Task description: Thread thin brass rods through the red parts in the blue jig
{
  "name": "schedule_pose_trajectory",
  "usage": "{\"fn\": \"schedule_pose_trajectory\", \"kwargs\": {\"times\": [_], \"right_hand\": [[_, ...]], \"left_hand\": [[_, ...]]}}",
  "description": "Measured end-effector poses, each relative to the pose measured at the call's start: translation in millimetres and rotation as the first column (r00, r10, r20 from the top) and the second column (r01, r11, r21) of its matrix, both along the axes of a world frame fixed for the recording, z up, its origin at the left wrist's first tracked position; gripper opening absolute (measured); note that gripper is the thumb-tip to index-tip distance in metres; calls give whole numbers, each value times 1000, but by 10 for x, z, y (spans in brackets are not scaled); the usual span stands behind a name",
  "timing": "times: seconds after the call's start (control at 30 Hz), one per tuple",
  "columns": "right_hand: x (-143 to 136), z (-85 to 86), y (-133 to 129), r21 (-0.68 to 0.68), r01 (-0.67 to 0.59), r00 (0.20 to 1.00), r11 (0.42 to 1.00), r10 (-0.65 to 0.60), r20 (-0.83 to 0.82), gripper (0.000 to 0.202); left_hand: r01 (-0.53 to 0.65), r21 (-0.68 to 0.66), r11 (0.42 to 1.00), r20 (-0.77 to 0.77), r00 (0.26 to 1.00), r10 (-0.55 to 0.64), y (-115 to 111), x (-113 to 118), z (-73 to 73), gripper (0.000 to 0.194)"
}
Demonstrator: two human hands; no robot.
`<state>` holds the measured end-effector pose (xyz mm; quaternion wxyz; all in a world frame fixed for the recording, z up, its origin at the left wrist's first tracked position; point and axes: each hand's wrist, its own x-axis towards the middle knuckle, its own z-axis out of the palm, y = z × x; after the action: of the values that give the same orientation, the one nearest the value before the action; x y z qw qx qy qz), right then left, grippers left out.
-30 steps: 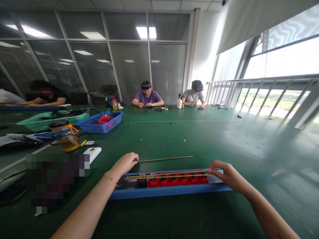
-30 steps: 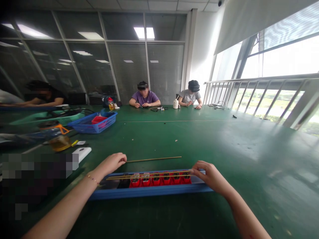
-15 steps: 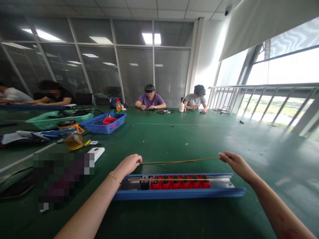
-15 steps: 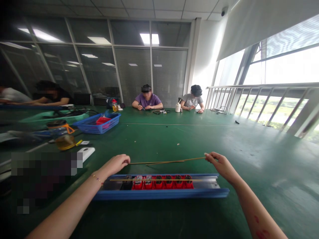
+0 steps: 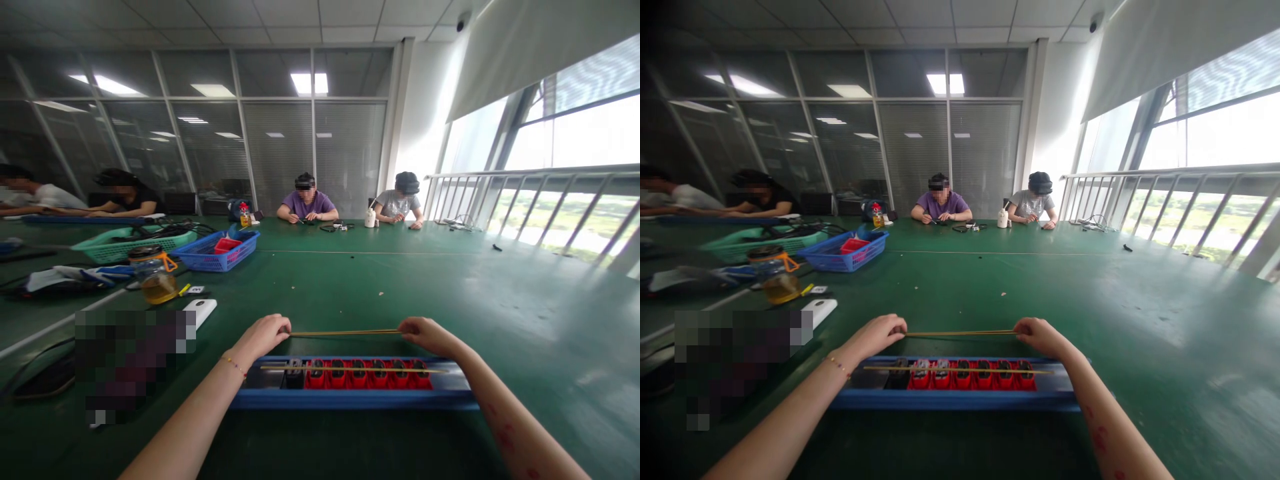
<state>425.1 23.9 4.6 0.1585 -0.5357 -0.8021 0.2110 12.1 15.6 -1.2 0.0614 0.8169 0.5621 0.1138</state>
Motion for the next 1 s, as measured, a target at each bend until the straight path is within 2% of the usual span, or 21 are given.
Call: {"fn": "schedule_pose_trajectory", "kwargs": {"times": [0.13, 0.27, 0.4, 0.5, 0.57, 0.63, 0.77, 0.87, 1.0], "right_hand": [[12, 37, -53, -28, -66, 995, 997, 64, -82, 34], [29, 203, -131, -38, -101, 984, 994, 94, -154, 39], [9, 552, -309, 17, -85, 983, 996, 87, -161, 35], [-86, 849, -544, -4, -203, 975, 979, 201, -89, 29], [-193, 971, -704, -30, -305, 952, 952, 306, 26, 22], [-318, 998, -826, -31, -355, 923, 934, 355, 148, 20], [-533, 872, -919, 36, -318, 886, 947, 283, 368, 21], [-618, 794, -910, 99, -294, 874, 951, 226, 430, 16], [-645, 801, -895, 87, -313, 867, 946, 247, 433, 12]], "left_hand": [[-7, 8, 1000, -29, 1000, 8, -1, 11, -2, 12], [-22, -36, 999, -29, 999, 21, 8, 21, 0, 13], [-16, -40, 999, -34, 999, 15, 12, 23, 5, 14], [-9, -25, 1000, -39, 999, 8, 5, 25, 10, 15], [-8, -18, 1000, -41, 999, 7, 0, 25, 12, 15], [-10, -20, 1000, -42, 999, 9, -2, 23, 11, 14], [-11, -19, 1000, -50, 999, 11, 10, 16, -4, 14], [-12, -17, 1000, -53, 999, 12, 17, 17, -17, 13], [-27, -23, 999, -52, 998, 26, 9, 34, -8, 14]]}}
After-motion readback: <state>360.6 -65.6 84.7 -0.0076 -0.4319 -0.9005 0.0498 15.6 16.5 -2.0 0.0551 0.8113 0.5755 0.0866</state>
